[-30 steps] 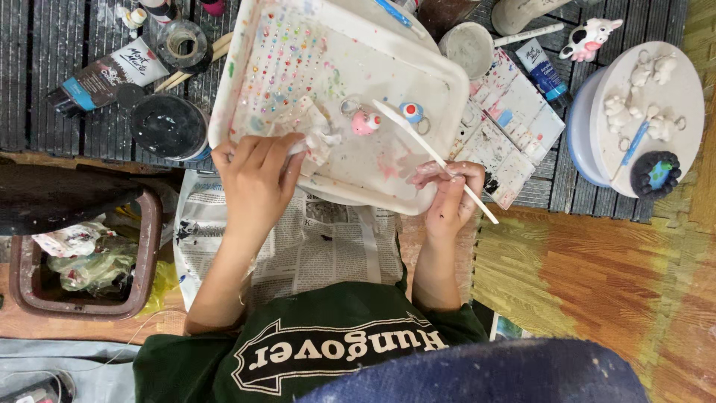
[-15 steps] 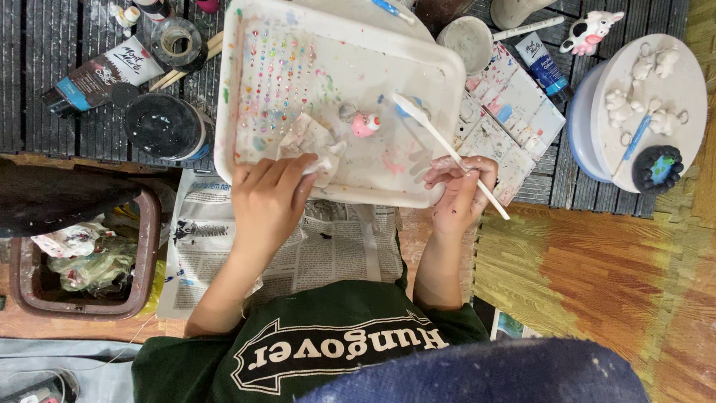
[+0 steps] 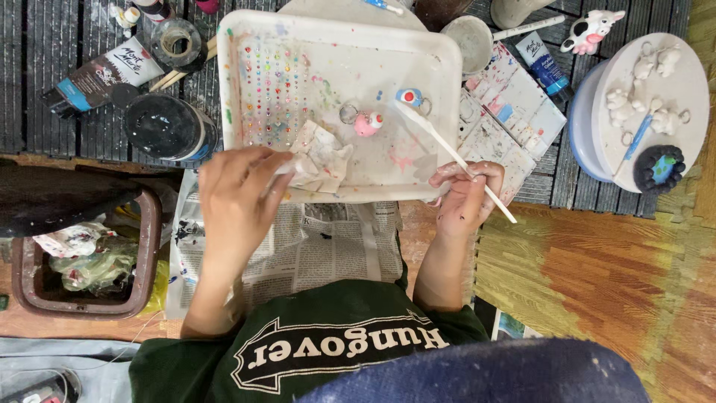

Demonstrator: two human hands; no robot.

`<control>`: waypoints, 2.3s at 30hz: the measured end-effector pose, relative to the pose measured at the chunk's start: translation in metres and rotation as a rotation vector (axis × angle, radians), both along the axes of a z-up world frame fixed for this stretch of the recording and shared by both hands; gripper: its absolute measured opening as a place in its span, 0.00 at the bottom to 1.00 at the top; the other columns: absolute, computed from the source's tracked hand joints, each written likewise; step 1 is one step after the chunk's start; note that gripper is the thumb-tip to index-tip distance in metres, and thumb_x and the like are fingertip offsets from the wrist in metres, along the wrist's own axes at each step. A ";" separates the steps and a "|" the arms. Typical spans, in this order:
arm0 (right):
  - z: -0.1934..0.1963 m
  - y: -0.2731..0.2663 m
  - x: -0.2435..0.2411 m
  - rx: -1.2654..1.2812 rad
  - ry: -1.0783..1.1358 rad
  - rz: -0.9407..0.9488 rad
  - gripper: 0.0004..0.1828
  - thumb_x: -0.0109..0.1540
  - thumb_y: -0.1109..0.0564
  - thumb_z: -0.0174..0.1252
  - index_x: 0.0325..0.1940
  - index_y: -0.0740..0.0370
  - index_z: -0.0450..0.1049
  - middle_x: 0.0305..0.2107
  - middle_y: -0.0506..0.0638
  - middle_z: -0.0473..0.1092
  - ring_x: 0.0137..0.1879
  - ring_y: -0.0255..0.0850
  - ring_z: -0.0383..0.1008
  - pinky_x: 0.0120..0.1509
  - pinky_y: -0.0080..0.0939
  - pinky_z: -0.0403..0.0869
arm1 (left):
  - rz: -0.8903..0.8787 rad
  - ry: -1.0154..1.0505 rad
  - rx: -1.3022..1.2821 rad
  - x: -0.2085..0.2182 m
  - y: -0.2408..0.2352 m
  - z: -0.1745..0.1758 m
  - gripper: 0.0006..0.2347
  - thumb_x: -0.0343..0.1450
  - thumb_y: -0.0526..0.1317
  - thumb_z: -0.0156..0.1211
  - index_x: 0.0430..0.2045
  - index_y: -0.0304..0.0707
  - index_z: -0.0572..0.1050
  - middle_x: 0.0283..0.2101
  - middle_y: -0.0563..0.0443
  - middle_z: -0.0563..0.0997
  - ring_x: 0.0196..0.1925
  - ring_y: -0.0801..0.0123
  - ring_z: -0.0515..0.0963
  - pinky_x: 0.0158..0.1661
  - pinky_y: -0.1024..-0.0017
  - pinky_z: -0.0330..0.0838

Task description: The person paints small figurines using a paintbrush and a plastic spoon to hold paint. They wipe the figurines with a tissue and apply paint to the details, then place them back on the tray.

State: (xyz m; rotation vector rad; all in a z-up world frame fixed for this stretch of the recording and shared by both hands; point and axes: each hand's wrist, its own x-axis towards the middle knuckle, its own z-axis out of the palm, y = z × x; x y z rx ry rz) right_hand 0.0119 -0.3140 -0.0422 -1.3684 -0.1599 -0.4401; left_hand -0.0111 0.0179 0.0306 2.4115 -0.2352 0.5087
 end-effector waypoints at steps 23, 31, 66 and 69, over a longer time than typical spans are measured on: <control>0.011 0.019 0.006 0.085 0.031 0.047 0.11 0.78 0.53 0.38 0.54 0.62 0.60 0.32 0.63 0.73 0.33 0.48 0.73 0.42 0.46 0.75 | -0.174 0.048 0.031 0.025 -0.033 0.009 0.17 0.72 0.39 0.67 0.55 0.41 0.76 0.55 0.51 0.78 0.58 0.60 0.75 0.66 0.49 0.50; 0.014 0.022 0.007 0.015 0.032 0.087 0.10 0.78 0.53 0.40 0.52 0.63 0.61 0.32 0.62 0.73 0.34 0.47 0.74 0.42 0.44 0.75 | -0.303 0.124 -0.182 0.045 -0.066 -0.006 0.39 0.73 0.40 0.62 0.75 0.30 0.41 0.75 0.35 0.63 0.77 0.51 0.63 0.72 0.41 0.38; 0.039 0.018 0.165 -0.093 0.441 0.359 0.20 0.75 0.45 0.46 0.48 0.63 0.74 0.22 0.44 0.65 0.24 0.32 0.59 0.27 0.32 0.57 | 0.031 -0.014 -0.133 -0.009 0.011 -0.025 0.14 0.68 0.33 0.68 0.48 0.38 0.79 0.52 0.50 0.80 0.56 0.56 0.74 0.54 0.61 0.64; 0.042 0.028 0.169 -0.161 0.512 0.429 0.19 0.77 0.45 0.47 0.54 0.63 0.72 0.27 0.47 0.69 0.27 0.32 0.65 0.28 0.32 0.60 | 0.031 -0.014 -0.146 -0.008 0.012 -0.023 0.15 0.67 0.34 0.70 0.48 0.38 0.79 0.51 0.51 0.80 0.55 0.56 0.74 0.54 0.61 0.64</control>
